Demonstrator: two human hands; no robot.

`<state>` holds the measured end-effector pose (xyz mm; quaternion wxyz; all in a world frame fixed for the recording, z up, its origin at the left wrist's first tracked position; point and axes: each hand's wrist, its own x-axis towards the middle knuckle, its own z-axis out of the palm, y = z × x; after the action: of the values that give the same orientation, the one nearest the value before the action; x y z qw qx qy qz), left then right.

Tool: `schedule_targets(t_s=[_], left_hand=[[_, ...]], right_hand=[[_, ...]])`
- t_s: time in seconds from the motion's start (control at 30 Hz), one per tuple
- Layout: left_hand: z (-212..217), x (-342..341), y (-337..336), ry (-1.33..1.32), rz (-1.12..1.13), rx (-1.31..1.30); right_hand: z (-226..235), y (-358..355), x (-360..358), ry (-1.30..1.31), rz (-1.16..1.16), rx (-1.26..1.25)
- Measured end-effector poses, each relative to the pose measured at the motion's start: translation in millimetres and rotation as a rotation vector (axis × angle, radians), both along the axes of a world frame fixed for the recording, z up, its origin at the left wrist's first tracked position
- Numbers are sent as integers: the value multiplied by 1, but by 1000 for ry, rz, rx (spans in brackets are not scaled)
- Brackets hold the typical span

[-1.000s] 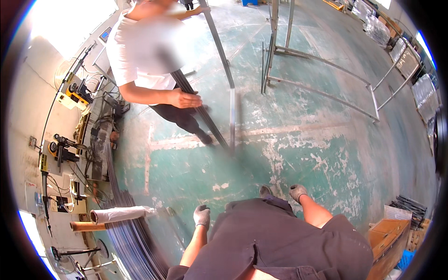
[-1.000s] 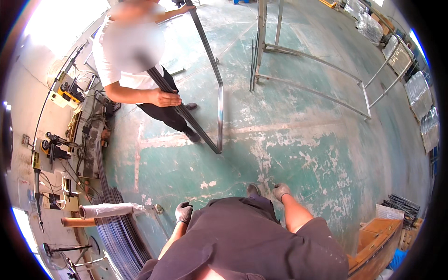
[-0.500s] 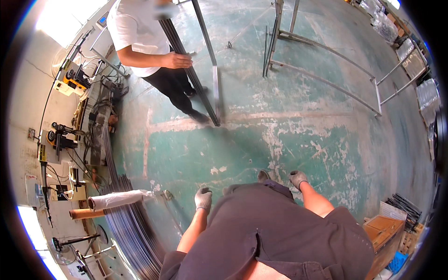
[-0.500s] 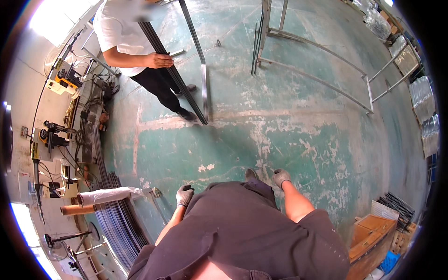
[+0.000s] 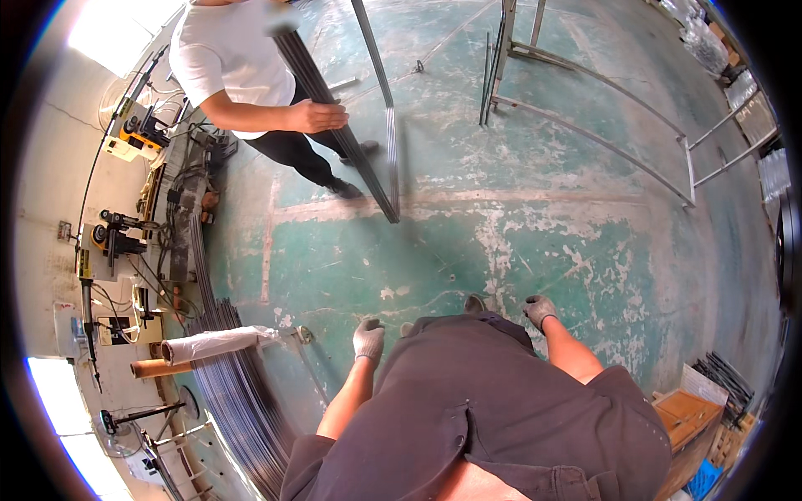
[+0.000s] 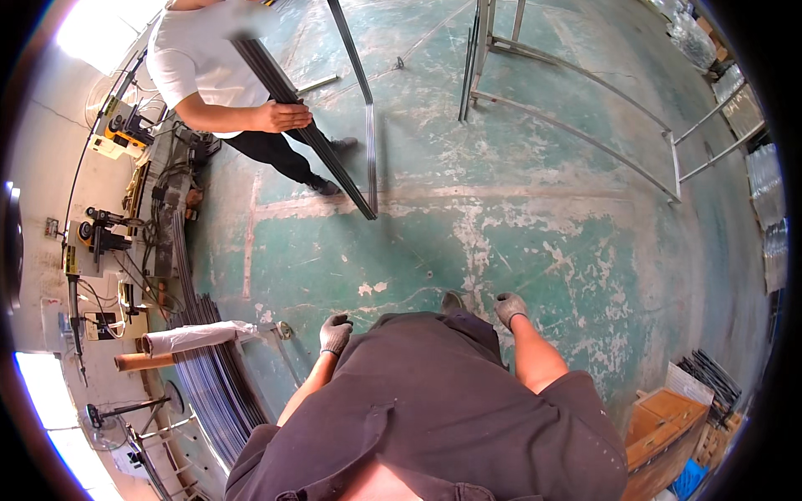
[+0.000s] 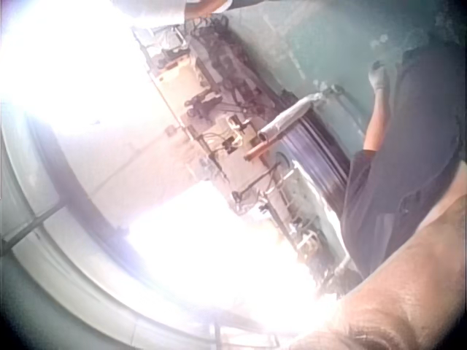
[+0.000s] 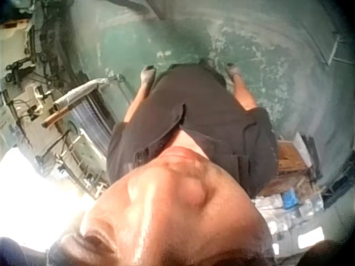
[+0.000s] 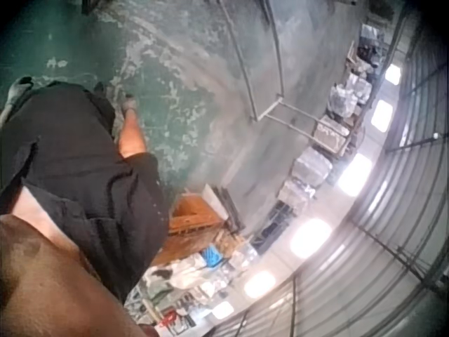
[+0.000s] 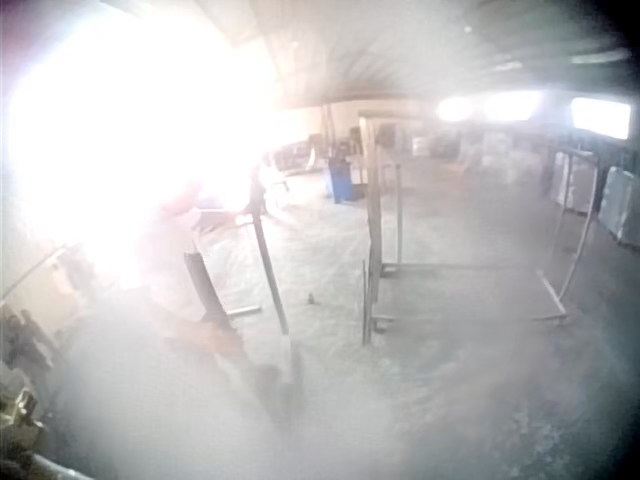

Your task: The person collaborates with a coworker to assemble metal frames by picking up bent metal bars, aligning them into rectangular shapes, and placing them onto a metal rack. The person repeatedly handles the bars, coordinating with the coworker to complete the assembly.

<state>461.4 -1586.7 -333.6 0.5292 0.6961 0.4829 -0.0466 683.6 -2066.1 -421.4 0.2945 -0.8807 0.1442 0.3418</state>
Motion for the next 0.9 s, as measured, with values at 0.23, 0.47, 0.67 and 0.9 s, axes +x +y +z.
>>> schedule_targets(t_s=[0.23, 0.47, 0.67, 0.9], left_hand=[[12, 23, -27, 47, 11, -9], [9, 33, -60, 46, 40, -54], [4, 23, -69, 107, -24, -53], [15, 25, -37, 193, -83, -1]], right_hand=[[-3, -19, 21, -6, 32, -8], [-5, -47, 46, -26, 113, -37], [16, -42, 62, 101, 5, 1], [7, -20, 51, -70, 141, -97]])
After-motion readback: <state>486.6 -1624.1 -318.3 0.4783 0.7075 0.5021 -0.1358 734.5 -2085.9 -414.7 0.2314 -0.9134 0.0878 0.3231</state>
